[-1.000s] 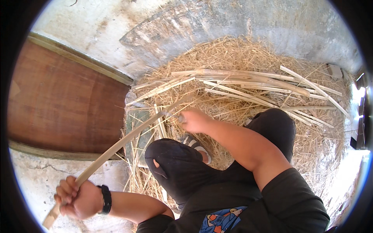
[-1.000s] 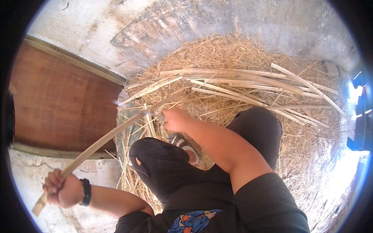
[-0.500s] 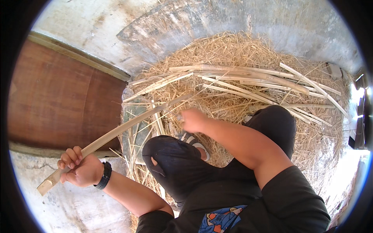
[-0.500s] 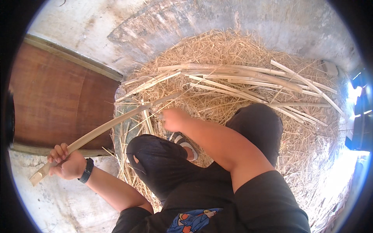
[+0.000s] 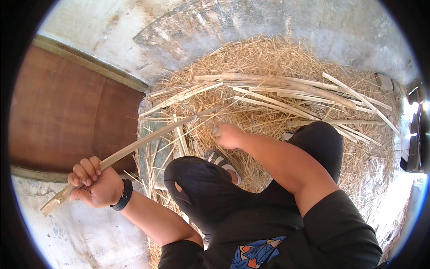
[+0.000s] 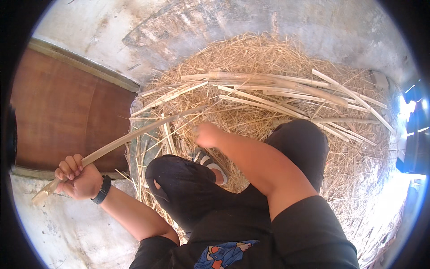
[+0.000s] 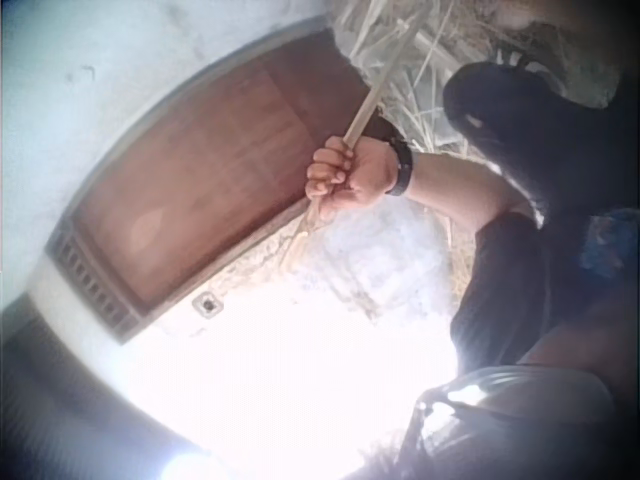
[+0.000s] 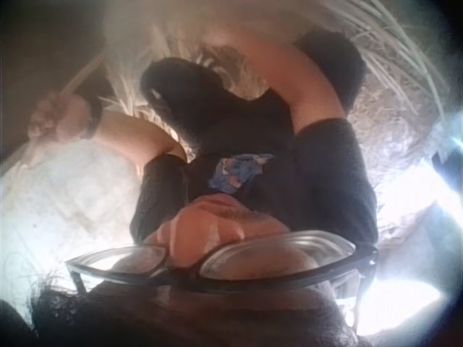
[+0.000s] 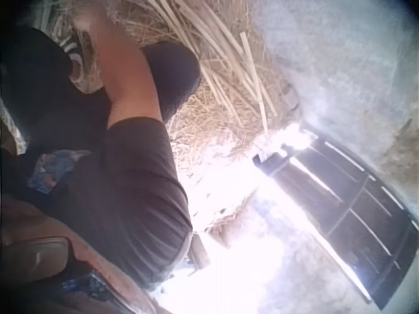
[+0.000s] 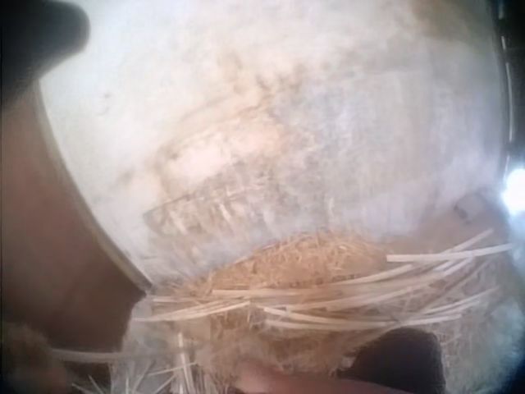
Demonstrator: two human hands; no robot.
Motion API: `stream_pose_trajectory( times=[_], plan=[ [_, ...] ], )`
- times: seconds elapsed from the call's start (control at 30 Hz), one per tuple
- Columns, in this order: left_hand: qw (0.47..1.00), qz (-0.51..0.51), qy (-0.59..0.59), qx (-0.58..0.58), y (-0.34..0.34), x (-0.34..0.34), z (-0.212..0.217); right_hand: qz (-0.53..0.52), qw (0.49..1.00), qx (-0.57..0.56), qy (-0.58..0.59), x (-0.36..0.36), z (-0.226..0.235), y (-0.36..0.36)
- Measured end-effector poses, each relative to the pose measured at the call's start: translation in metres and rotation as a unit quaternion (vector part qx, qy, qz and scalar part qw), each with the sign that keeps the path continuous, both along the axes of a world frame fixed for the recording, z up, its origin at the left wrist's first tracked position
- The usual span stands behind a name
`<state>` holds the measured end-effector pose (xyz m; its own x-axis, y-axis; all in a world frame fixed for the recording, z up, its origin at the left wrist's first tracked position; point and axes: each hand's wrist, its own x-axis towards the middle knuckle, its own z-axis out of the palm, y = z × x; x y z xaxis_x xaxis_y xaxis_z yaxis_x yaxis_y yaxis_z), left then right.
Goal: The person sits on a bed of straw and uses a large knife to split long bamboo strips into thinner pieces. They hold the bamboo with one hand and repeatedly strike it with the knife to separate the fibers, discarding the finished pieces onto the pile.
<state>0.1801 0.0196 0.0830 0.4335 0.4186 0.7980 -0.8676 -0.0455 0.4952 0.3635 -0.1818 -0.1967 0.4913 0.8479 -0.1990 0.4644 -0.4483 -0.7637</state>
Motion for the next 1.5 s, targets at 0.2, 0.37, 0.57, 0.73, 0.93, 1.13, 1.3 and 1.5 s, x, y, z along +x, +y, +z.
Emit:
stream_pose_trajectory(
  times=[0.2,0.37,0.57,0.73,0.93,1.13,1.3,1.5],
  plan=[
    [1.0,-0.008,0.006,0.025,-0.005,0.004,0.001,0.015,0.969,0.246,0.018,-0.043,0.067,0.025],
    [0.999,-0.017,0.018,0.028,-0.018,0.026,0.007,-0.15,0.983,0.095,0.047,-0.009,-0.032,0.018],
    [0.998,-0.014,0.008,0.053,-0.02,0.035,0.005,-0.099,0.992,0.058,0.061,-0.005,0.019,0.004],
    [0.999,-0.014,0.007,0.032,-0.022,0.042,0.01,-0.086,0.957,0.27,0.064,-0.038,0.079,0.016],
    [0.989,0.145,0.003,-0.018,-0.051,0.06,0.011,-0.179,0.964,0.144,0.132,-0.02,0.006,0.013],
    [0.99,0.141,0.008,0.0,-0.028,0.057,0.011,-0.1,0.979,0.145,0.1,-0.03,0.079,0.013],
    [0.994,0.11,-0.001,-0.011,-0.036,0.066,0.014,-0.039,0.958,0.28,0.05,-0.032,0.101,0.021],
    [0.986,0.165,-0.001,-0.019,-0.041,0.076,0.011,-0.108,0.981,0.076,0.144,0.005,0.034,0.003]
  ],
)
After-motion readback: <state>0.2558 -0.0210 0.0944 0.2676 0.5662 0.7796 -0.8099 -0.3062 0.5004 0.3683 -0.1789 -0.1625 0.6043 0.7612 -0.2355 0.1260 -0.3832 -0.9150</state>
